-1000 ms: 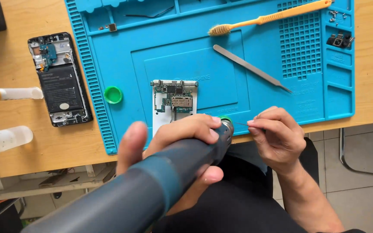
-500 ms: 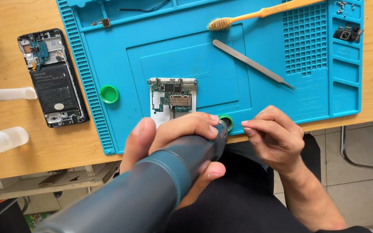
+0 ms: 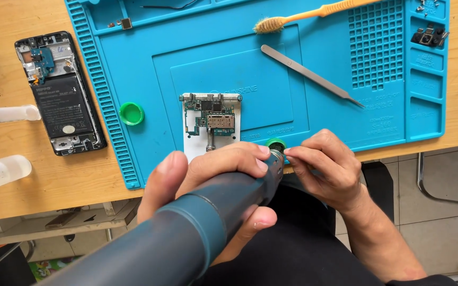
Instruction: The person works on a disassembled mobile phone motherboard secured in a white holder. They use a hot air gun to heat a small component, then use tweezers to remove and place the component. They also use a SIM ejector tool to clean or adjust a slot on the board.
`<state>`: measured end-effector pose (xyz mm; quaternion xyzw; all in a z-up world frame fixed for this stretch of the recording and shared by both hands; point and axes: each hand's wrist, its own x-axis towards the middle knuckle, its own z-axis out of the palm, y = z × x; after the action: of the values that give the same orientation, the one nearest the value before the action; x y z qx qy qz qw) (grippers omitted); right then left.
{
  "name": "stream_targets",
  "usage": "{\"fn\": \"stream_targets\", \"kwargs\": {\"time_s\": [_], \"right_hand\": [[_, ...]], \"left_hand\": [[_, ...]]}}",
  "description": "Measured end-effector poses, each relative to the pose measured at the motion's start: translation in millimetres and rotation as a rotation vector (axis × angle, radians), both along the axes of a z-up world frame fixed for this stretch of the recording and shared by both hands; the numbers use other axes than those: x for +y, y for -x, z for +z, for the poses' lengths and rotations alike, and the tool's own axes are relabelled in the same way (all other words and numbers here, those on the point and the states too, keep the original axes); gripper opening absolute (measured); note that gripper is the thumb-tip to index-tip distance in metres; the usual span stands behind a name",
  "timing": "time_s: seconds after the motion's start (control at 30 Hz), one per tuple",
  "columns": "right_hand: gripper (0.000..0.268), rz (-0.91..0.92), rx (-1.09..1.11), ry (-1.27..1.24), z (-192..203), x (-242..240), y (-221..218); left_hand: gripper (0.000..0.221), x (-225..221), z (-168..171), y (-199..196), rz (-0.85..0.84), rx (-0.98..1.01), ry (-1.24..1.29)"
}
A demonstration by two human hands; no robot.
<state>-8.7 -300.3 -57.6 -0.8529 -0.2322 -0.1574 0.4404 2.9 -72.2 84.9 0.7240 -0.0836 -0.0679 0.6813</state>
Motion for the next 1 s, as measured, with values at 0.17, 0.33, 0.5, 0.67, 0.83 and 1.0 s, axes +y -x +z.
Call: {"fn": "stream_targets", "kwargs": {"time_s": [0.17,0.33,0.5,0.67,0.83,1.0], "right_hand": [[0.007,0.011,-0.032,0.031,0,0,-2],[0.009,0.02,-0.039,0.059,0,0,-2],[0.008,0.016,-0.032,0.024,-2,-1,0],[0.007,0.014,-0.039,0.044,-3,-1,-1],[0.007,0.006,-0.051,0.038,-2,0,-1],[0.006,0.013,-0.052,0.039,-2,0,-2]], "left_hand": [[0.07,1,-9,1,0.002,-0.098,0.06],[0.079,-2,-25,3,0.002,-0.187,0.116],[0.088,-8,-39,7,0.003,-0.277,0.167],[0.084,-15,-46,7,0.062,-0.301,0.17],[0.088,-8,-33,8,0.039,-0.269,0.125],[0.065,-1,-17,-4,0.002,-0.149,0.115]]}}
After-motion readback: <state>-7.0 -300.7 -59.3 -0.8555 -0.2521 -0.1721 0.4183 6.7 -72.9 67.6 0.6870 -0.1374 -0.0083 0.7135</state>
